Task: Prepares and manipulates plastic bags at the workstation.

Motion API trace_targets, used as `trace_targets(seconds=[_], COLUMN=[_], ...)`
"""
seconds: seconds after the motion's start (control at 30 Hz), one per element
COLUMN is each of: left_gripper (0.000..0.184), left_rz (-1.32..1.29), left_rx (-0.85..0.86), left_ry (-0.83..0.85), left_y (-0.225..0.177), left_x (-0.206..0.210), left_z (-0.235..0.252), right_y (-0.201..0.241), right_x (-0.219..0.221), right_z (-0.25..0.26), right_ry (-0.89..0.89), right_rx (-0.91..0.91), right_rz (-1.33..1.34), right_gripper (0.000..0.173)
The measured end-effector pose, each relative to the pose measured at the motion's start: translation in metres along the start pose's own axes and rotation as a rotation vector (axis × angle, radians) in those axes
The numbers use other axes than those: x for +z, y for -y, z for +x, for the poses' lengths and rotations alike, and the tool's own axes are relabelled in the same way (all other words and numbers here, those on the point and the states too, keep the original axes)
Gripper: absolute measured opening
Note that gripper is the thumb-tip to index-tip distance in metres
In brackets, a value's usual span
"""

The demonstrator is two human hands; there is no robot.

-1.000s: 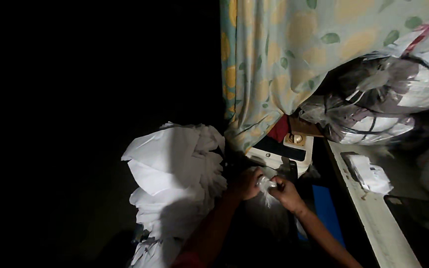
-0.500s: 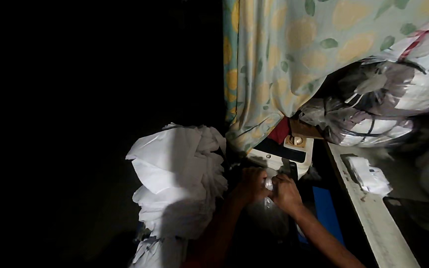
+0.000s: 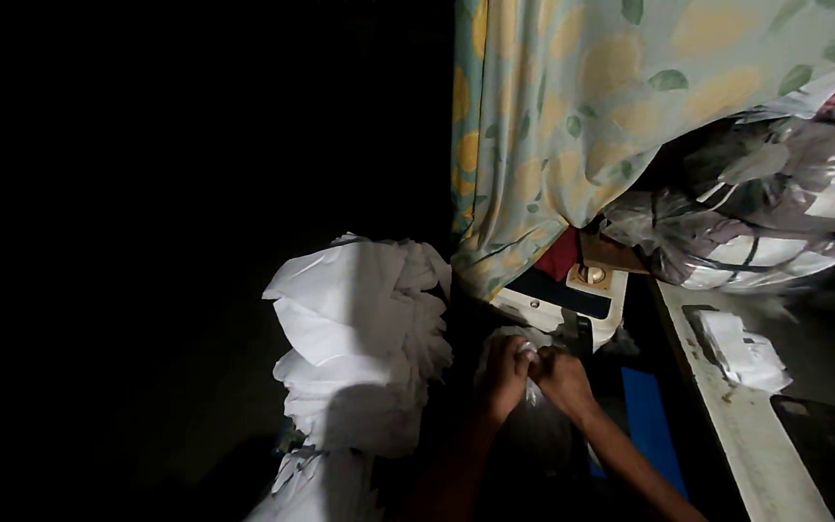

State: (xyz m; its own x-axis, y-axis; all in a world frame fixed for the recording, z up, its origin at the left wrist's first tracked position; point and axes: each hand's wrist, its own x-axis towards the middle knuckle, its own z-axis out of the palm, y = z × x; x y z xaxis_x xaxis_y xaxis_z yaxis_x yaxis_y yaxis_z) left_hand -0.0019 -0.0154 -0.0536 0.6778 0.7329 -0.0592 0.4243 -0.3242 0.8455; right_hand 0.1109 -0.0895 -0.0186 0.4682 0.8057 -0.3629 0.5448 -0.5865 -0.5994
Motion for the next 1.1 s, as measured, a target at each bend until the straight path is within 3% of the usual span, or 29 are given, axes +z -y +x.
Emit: trace_targets(seconds=[0.23, 0.4, 0.6, 0.67, 0.77, 0.87, 1.0, 1.1], left_gripper=[0.034, 0.037, 0.043, 0.04, 0.038, 0.035, 0.034, 0.045], left_rz=[0.101, -0.028, 0.255, 0.372, 0.503, 0.5, 0.424, 0.298], left_rx=[-0.041, 0.111, 0.109, 0.181, 0.255, 0.409, 0.526, 0.328], left_ry=[-0.059, -0.045, 0.07, 0.085, 0.243, 0.284, 0.083, -0.176], left_y=[0.006, 0.025, -0.02, -0.036, -0.053, -0.039, -0.015, -0.007], left_x=[0.012, 0.01, -0.022, -0.032, -0.049, -0.058, -0.057, -0.052], left_z=[0.011, 0.021, 0.026, 0.026, 0.028, 0.04, 0.049, 0.032], right_y=[-0.001, -0.012, 0.007, 0.016, 0.019, 0.014, 0.009, -0.004], right_x=[-0.001, -0.001, -0.009, -0.011, -0.006, -0.004, -0.009, -0.002], right_z=[-0.005, -0.007, -0.009, -0.006, -0.003, 0.001, 0.005, 0.007], right_ry=[-0.047, -0.094, -0.034, -0.043, -0.113, -0.122, -0.059, -0.085], right_rx=[-0.09, -0.28, -0.052, 0.0, -0.013, -0.06, 0.023, 0.087], right_rz=[0.097, 0.136, 0.052, 0.024, 0.007, 0.035, 0.125, 0.266], right_gripper=[0.03, 0.028, 0.048, 0.053, 0.048, 0.042, 0.038, 0.042])
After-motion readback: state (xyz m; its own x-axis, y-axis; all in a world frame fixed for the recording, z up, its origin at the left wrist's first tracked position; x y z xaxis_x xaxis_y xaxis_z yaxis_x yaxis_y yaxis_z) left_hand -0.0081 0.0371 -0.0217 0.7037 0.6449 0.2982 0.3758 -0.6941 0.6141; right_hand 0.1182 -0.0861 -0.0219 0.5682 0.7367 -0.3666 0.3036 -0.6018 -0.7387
